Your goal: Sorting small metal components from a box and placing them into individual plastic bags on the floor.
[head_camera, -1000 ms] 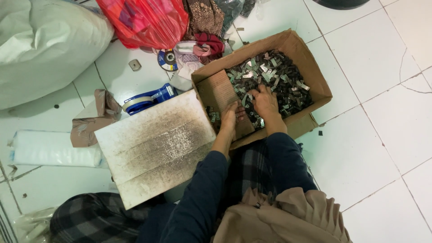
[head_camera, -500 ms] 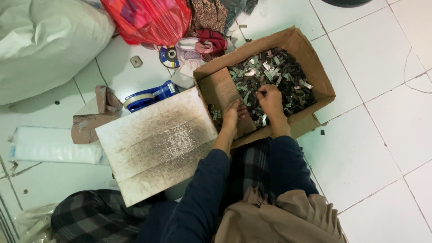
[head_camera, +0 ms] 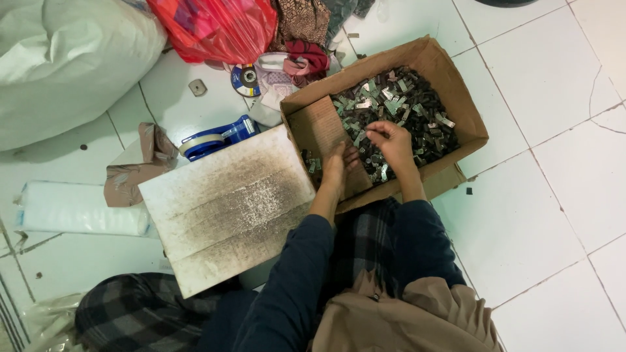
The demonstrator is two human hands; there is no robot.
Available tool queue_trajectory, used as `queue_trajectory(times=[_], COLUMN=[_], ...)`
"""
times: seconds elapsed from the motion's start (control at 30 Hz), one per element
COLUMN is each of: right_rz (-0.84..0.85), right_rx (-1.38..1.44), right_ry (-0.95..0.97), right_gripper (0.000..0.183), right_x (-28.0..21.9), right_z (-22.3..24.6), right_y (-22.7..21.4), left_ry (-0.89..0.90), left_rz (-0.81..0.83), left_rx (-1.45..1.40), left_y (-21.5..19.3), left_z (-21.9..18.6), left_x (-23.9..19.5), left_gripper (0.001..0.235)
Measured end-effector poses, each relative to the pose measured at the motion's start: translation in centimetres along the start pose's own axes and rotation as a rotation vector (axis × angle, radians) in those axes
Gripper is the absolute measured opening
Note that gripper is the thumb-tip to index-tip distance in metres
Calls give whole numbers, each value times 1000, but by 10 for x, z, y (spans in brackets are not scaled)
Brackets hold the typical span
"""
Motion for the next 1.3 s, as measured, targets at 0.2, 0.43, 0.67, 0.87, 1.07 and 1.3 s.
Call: queue_trajectory(times=[0.2, 0.43, 0.67, 0.87, 1.07, 1.3], right_rz=[-103, -26, 157, 155, 137, 142], right_rx=[-196, -37, 107, 110, 259, 438], right_ry=[-154, 45, 115, 59, 160, 302], right_gripper=[15, 16, 15, 13, 14, 17], right_x=[-4, 2, -3, -2, 3, 3], right_z=[16, -8, 0, -1, -15, -24], right_y=[-14, -3, 12, 9, 9, 14], left_ry=[-13, 55, 173, 294, 546, 716], left_rz=[22, 37, 47, -20, -1, 37], left_rx=[-49, -21, 216, 343, 447, 446], left_y=[2, 0, -2, -6, 6, 12], left_z=[-10, 1, 9, -1, -34, -68], left_x=[-12, 3, 15, 10, -23, -63], left_gripper=[56, 57, 40, 29, 24, 20])
Point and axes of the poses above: each hand's wrist, its own x-axis towards the middle knuckle, its own y-axis out of the palm, z = x × y, the point moved 9 cm from there along x, towards the middle knuckle, and after that the axes turned 12 degrees about -z, right-handed, at the moved point
